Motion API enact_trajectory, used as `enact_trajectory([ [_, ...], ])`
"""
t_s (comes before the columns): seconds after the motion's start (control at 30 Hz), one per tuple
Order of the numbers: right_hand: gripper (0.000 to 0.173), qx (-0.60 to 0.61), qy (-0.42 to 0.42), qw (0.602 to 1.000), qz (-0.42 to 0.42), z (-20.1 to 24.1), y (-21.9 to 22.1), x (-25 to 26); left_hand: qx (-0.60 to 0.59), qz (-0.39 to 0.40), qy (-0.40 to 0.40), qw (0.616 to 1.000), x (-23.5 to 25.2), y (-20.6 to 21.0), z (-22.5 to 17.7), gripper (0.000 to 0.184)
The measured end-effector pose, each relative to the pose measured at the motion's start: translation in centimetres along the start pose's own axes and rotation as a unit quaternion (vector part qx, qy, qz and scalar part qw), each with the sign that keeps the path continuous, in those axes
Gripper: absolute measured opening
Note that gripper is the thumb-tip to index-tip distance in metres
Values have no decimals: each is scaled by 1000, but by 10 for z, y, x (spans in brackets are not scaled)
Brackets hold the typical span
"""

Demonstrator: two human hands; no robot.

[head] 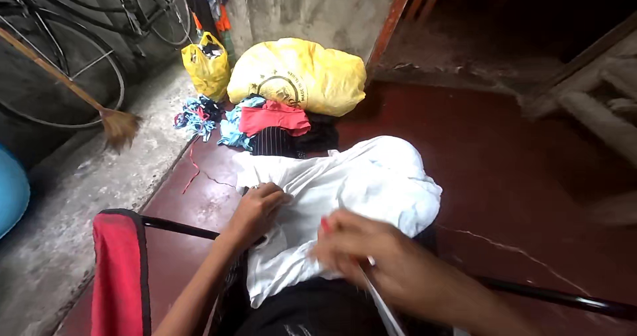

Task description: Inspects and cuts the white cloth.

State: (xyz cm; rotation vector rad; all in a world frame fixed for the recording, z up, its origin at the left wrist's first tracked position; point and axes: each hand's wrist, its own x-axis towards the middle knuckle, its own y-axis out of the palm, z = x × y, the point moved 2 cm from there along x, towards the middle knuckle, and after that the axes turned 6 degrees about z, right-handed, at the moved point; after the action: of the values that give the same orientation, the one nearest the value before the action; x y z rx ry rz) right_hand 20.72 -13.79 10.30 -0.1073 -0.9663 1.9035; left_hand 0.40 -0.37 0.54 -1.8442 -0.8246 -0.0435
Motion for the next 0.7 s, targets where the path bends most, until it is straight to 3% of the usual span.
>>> enact_trajectory([
  [0.03,21,-135,18,991,-22,-23,-2,9,-5,4,7,1000,-2,1,-1,19],
  [0.1,34,-263,36,964,5,-67,-12,27,-13,16,1,1000,-6,2,-4,17],
  [0.17,38,-303,79,945,91,-101,-25,41,-15,25,-13,999,-9,3,-5,14],
  [0.27,22,-338,134,909,204,-131,-45,53,-10,15,-19,1000,-10,-1,-5,11],
  [0.5,22,-418,215,841,268,-131,-95,46,-5,-28,-15,999,-3,-24,0,11],
  [0.7,19,-473,381,766,211,-124,-171,31,24,-103,6,994,35,-81,13,10],
])
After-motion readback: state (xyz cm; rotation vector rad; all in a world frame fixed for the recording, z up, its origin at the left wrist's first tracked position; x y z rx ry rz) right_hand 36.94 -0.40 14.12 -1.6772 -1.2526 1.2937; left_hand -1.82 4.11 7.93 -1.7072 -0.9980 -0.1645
